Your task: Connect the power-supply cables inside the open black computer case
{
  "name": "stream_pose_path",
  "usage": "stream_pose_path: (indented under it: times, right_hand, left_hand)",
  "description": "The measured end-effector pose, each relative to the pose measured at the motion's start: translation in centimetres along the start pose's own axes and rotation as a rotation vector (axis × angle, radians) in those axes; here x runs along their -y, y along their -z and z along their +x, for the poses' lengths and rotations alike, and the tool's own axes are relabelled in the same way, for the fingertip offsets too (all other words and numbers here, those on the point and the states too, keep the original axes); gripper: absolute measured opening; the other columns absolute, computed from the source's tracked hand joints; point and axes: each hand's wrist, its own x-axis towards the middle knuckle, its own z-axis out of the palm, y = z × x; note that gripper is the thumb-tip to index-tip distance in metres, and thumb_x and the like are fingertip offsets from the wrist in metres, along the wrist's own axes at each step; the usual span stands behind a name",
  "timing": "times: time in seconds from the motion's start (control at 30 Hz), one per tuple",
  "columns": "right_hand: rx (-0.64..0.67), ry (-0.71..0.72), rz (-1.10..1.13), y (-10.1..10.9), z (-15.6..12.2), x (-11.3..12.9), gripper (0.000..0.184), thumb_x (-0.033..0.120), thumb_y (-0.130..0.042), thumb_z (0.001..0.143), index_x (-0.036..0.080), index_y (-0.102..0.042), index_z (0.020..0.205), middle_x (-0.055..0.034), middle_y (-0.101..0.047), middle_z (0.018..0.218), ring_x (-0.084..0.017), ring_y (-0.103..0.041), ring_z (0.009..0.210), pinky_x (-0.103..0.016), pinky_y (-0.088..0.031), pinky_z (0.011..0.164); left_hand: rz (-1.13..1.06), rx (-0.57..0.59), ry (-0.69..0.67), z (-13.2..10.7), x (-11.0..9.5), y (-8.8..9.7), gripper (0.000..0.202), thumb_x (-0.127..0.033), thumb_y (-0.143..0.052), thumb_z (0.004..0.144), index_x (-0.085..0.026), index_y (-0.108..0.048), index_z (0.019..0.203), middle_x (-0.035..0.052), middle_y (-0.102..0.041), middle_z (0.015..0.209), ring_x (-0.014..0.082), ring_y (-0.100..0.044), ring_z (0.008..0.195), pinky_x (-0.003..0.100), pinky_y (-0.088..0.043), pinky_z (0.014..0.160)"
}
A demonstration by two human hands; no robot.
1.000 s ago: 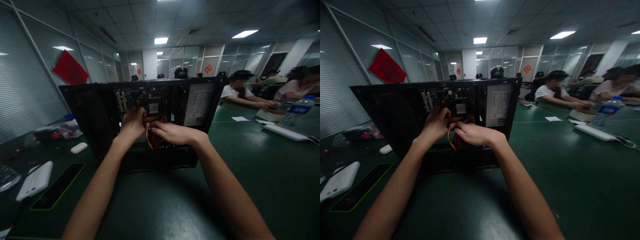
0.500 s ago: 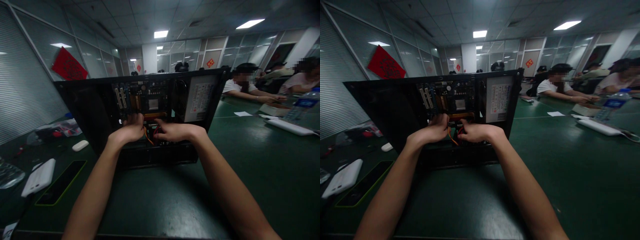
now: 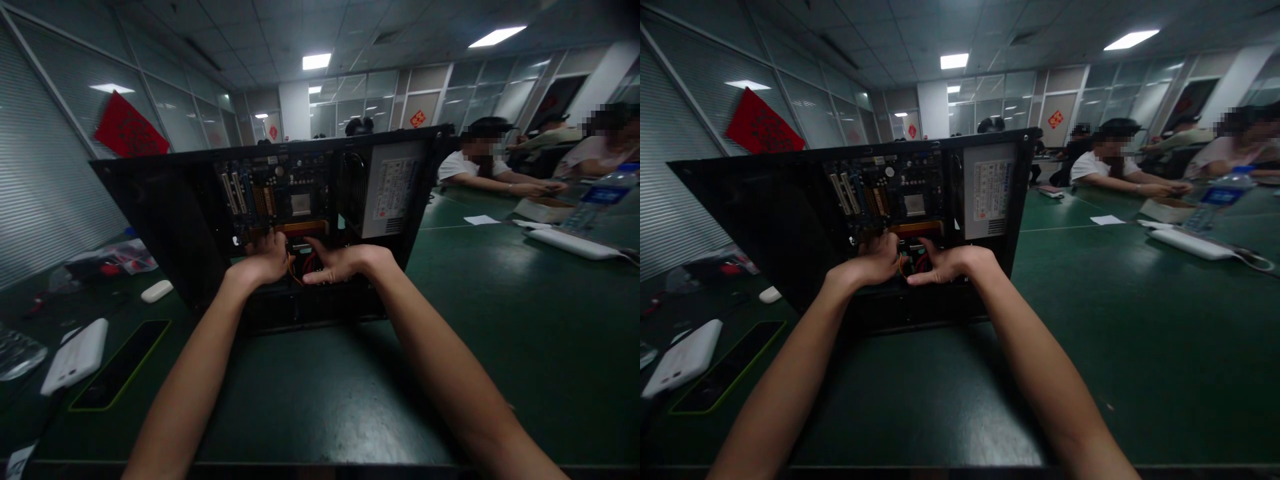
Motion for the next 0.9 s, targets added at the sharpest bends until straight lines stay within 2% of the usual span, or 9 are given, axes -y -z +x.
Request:
stream_pose_path:
  times: [0.1,0.17,0.23,0.33,0.4,0.47,0.63,0.9]
  right_hand:
    - [0.021,0.008,0.017,-0.1,0.3,-0.4,0.111,0.082,-0.057,0.075,0.018,-0.022,0.159,-0.0171,-0.029,0.162,-0.037,-0.027,0.149,-0.047,-0.027,0.12]
    - [-0.038,0.057,0.043,-0.1,0.5,-0.6,0.106,0.079,-0.059,0.076,0.02,-0.027,0.158,-0.0149,-0.032,0.162,-0.035,-0.029,0.148,-0.045,-0.026,0.12]
    - [-0.07,0.098,0.073,-0.1,0.8,-0.9,0.098,0.075,-0.061,0.078,0.022,-0.033,0.155,-0.0129,-0.037,0.159,-0.034,-0.036,0.145,-0.043,-0.031,0.117]
    - [-0.072,0.147,0.115,0.1,1.4,-1.4,0.07,0.065,-0.058,0.088,0.023,-0.051,0.143,-0.0094,-0.053,0.148,-0.029,-0.051,0.134,-0.036,-0.042,0.106]
    - [-0.063,0.173,0.092,0.2,1.8,-1.6,0.051,0.056,-0.057,0.093,0.021,-0.064,0.129,-0.0092,-0.065,0.134,-0.027,-0.06,0.122,-0.032,-0.046,0.096]
    - [-0.067,0.186,0.047,0.4,2.1,-1.8,0.04,0.049,-0.058,0.094,0.018,-0.07,0.117,-0.0097,-0.071,0.12,-0.026,-0.065,0.11,-0.03,-0.047,0.087]
    - [-0.068,0.225,0.026,0.3,2.6,-2.3,0.031,0.04,-0.058,0.096,0.016,-0.074,0.107,-0.0084,-0.075,0.102,-0.022,-0.068,0.089,-0.027,-0.044,0.072]
    - [-0.08,0.237,0.107,-0.5,3.4,-3.0,0.024,0.035,-0.063,0.092,0.02,-0.076,0.106,-0.0058,-0.076,0.1,-0.021,-0.067,0.089,-0.026,-0.042,0.072]
  left_hand:
    - [-0.032,-0.038,-0.052,-0.1,0.3,0.4,0.03,-0.035,-0.043,0.098,-0.011,-0.045,0.117,0.0253,-0.055,0.125,0.0375,-0.057,0.114,0.048,-0.046,0.092]
    - [-0.07,-0.08,-0.096,-0.1,0.5,0.8,0.027,-0.032,-0.042,0.098,-0.013,-0.046,0.117,0.022,-0.061,0.117,0.0323,-0.062,0.103,0.04,-0.048,0.083]
    - [-0.078,-0.127,-0.122,0.0,0.6,1.1,0.024,-0.03,-0.043,0.098,-0.016,-0.047,0.116,0.0169,-0.066,0.109,0.0281,-0.065,0.093,0.035,-0.047,0.074]
    - [-0.022,-0.216,-0.152,0.3,0.6,1.2,0.018,-0.028,-0.051,0.095,-0.019,-0.053,0.11,0.0111,-0.069,0.103,0.025,-0.066,0.088,0.03,-0.044,0.067]
    - [0.015,-0.267,-0.169,0.6,0.6,1.1,0.015,-0.027,-0.057,0.091,-0.02,-0.057,0.104,0.0087,-0.07,0.101,0.024,-0.067,0.088,0.029,-0.043,0.066]
    - [0.033,-0.285,-0.163,0.8,0.4,1.0,0.013,-0.027,-0.06,0.089,-0.02,-0.06,0.1,0.0072,-0.071,0.099,0.0237,-0.067,0.087,0.029,-0.042,0.064]
    - [0.035,-0.268,-0.137,1.4,-0.1,0.2,0.015,-0.029,-0.06,0.088,-0.021,-0.065,0.099,0.0074,-0.072,0.095,0.0256,-0.069,0.085,0.03,-0.044,0.062]
    - [0.028,-0.211,-0.053,1.9,-0.1,-0.7,0.02,-0.031,-0.059,0.089,-0.02,-0.07,0.103,0.0108,-0.073,0.097,0.0284,-0.07,0.088,0.033,-0.049,0.069]
